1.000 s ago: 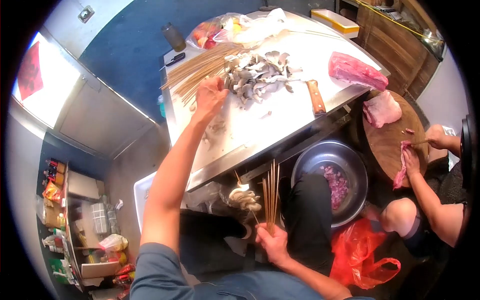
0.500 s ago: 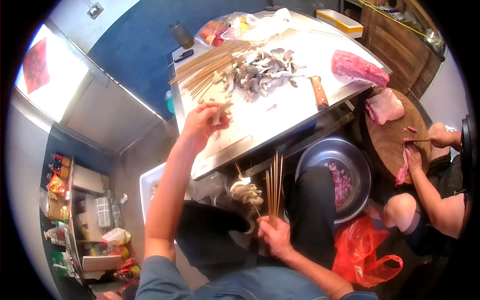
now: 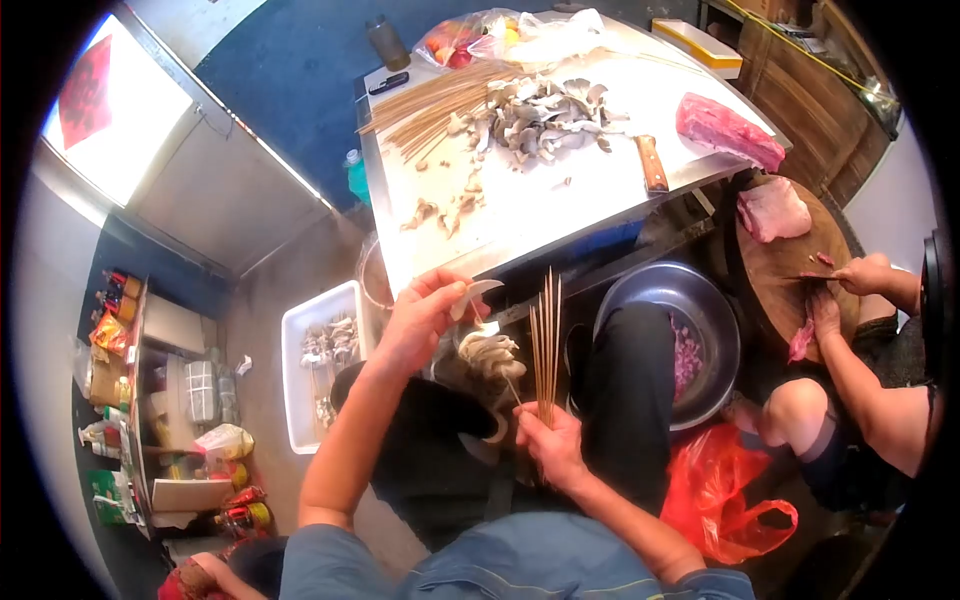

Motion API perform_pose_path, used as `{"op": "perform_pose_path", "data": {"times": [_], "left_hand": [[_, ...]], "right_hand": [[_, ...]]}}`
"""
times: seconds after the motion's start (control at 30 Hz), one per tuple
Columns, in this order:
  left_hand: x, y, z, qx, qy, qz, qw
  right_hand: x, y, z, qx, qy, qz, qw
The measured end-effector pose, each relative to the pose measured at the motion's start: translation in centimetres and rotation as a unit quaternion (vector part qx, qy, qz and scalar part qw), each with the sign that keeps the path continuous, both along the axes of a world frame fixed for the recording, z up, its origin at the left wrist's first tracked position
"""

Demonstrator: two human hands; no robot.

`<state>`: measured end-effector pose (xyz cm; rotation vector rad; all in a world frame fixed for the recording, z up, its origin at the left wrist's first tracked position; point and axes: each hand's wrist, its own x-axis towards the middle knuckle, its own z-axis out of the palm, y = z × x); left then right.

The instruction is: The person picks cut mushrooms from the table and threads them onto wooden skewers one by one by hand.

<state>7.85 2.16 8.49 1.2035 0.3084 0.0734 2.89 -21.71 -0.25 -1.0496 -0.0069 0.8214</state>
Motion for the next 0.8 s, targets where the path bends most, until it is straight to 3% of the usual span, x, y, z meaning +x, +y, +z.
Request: {"op": "perform_pose_path", "data": {"times": [0.33, 0.57, 0.67, 0.73, 0.8], "left_hand": [[-0.3, -0.9, 0.4, -0.077, -0.034, -0.003, 0.996], [-0.3, -0.4, -0.7, -0.069, -0.039, -0.008, 0.997], [-0.6, -0.4, -0.5, -0.026, -0.001, -0.012, 1.000], [-1.0, -0.3, -0.7, 0.063, 0.074, -0.053, 0.994], [-1.5, -0.8, -1.6, 0.030, 0.098, -0.055, 0.993]], "right_hand": [[0.0, 0.0, -0.5, 0.017, -0.002, -0.023, 1.000], [0.0, 0.0, -0.8, 0.025, 0.004, -0.025, 0.999], [0.0, 0.0, -1.1, 0.019, 0.004, -0.021, 1.000], [0.0, 0.0, -1.2, 0.016, 0.003, -0.017, 1.000], [0.1, 0.0, -1.1, -0.007, 0.011, -0.004, 1.000]]}}
